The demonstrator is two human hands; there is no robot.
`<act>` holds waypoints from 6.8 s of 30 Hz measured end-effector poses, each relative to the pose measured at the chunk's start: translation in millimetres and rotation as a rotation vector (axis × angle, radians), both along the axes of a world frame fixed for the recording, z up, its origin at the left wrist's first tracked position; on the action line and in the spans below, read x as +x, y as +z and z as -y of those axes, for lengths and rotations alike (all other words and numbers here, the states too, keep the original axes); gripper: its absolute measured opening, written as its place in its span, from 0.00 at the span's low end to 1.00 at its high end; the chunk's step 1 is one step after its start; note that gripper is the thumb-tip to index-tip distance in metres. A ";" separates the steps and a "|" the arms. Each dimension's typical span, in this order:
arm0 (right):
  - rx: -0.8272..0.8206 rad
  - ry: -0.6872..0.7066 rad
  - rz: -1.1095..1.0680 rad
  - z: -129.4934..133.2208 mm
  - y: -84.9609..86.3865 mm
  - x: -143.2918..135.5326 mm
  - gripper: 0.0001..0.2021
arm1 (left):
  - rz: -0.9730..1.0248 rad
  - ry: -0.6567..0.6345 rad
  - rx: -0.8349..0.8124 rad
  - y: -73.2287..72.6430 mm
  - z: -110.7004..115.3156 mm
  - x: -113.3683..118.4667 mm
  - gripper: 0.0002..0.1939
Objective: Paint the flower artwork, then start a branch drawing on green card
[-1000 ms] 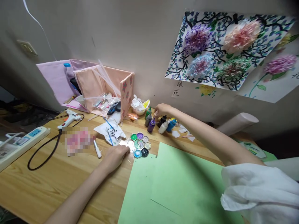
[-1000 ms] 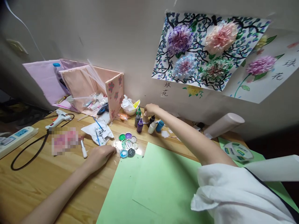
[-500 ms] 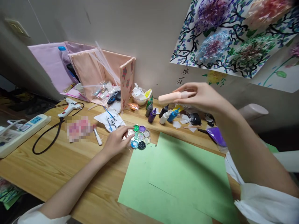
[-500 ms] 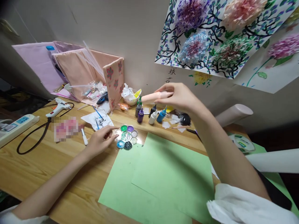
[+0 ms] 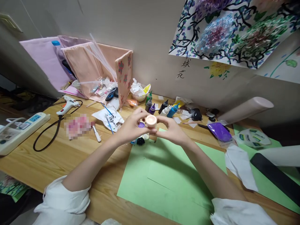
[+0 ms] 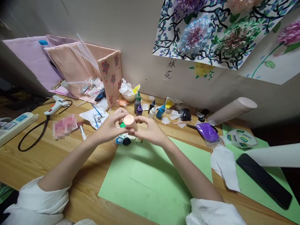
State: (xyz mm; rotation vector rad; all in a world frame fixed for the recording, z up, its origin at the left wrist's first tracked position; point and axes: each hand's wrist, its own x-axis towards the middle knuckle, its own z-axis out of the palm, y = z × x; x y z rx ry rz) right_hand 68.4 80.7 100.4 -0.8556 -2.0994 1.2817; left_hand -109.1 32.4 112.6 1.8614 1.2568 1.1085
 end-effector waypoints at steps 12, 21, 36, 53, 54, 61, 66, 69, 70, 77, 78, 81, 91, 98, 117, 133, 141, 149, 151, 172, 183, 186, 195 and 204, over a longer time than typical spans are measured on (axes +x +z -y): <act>0.009 -0.176 -0.076 10.9 -38.6 -10.2 0.10 | -0.106 0.027 -0.004 -28.7 -10.2 2.0 0.16; -0.013 -0.227 -0.108 14.8 -47.6 -13.9 0.09 | -0.129 0.139 -0.045 -39.7 -10.1 7.3 0.13; -0.115 -0.305 -0.087 19.6 -47.4 -14.9 0.09 | -0.056 0.151 -0.045 -42.7 -8.1 12.0 0.10; 0.049 -0.308 -0.054 21.6 -36.4 -9.0 0.10 | -0.136 0.317 0.109 -26.4 11.5 27.7 0.12; 0.013 -0.246 -0.041 18.6 -33.5 -6.5 0.10 | -0.144 0.288 0.108 -23.8 11.4 24.9 0.12; -0.222 0.000 -0.221 2.1 -31.8 -1.0 0.20 | -0.136 0.054 0.119 -7.9 3.8 2.8 0.16; -0.116 -0.052 -0.275 3.7 -41.7 -3.5 0.19 | -0.102 -0.008 0.126 -7.8 0.6 1.0 0.16; -0.061 -0.112 -0.245 6.4 -43.4 -5.1 0.16 | -0.090 -0.018 0.092 -9.8 -0.1 2.5 0.14; -0.041 -0.131 -0.231 7.4 -43.6 -5.9 0.15 | -0.088 -0.014 0.087 -10.6 -0.4 2.9 0.14; 0.116 -0.074 0.047 10.5 -19.9 5.4 0.15 | -0.008 0.030 0.017 -16.5 -3.8 4.1 0.15; 0.195 -0.063 0.132 12.0 -11.5 10.5 0.17 | 0.018 0.031 -0.022 -17.1 -4.1 4.6 0.16; 0.521 -0.141 0.227 20.7 12.5 23.6 0.24 | 0.057 0.045 -0.112 -20.0 -4.4 6.7 0.18; 0.752 0.113 0.430 33.5 20.4 26.8 0.36 | 0.071 0.068 -0.132 -34.6 -8.4 7.1 0.15; 0.694 0.151 0.377 28.8 22.7 25.1 0.32 | 0.038 0.063 -0.060 -21.4 -1.3 5.7 0.12; 0.736 0.166 0.399 30.1 21.7 25.0 0.35 | -0.008 0.069 -0.009 -12.2 2.5 2.3 0.12; -0.063 -0.122 -0.059 21.3 -15.6 -1.9 0.14 | 0.103 0.075 -0.116 -13.0 1.3 7.5 0.20; -0.117 -0.194 -0.093 8.6 -33.0 -3.0 0.13 | -0.035 -0.077 -0.171 -26.4 -4.1 4.3 0.24; -0.010 -0.262 -0.039 10.8 -44.1 -9.3 0.08 | -0.134 -0.037 -0.175 -31.0 -6.7 4.7 0.12; -0.009 -0.272 -0.030 10.7 -46.2 -9.6 0.07 | -0.163 -0.028 -0.161 -31.1 -5.5 5.7 0.11; -0.026 -0.268 -0.072 11.0 -53.1 -9.3 0.08 | -0.243 0.132 -0.089 -40.8 -3.4 11.8 0.08; -0.029 -0.281 -0.080 12.3 -55.2 -9.9 0.07 | -0.342 0.153 0.004 -43.8 -4.1 12.2 0.04; -0.043 -0.276 -0.076 12.5 -55.5 -10.0 0.09 | -0.343 0.145 -0.006 -45.0 -4.5 11.2 0.04; -0.051 -0.298 -0.078 14.7 -55.3 -11.9 0.08 | -0.340 0.112 0.000 -45.1 -4.4 9.1 0.05; -0.010 -0.317 -0.119 12.9 -48.7 -9.6 0.10 | -0.311 0.109 -0.049 -34.7 5.7 22.6 0.15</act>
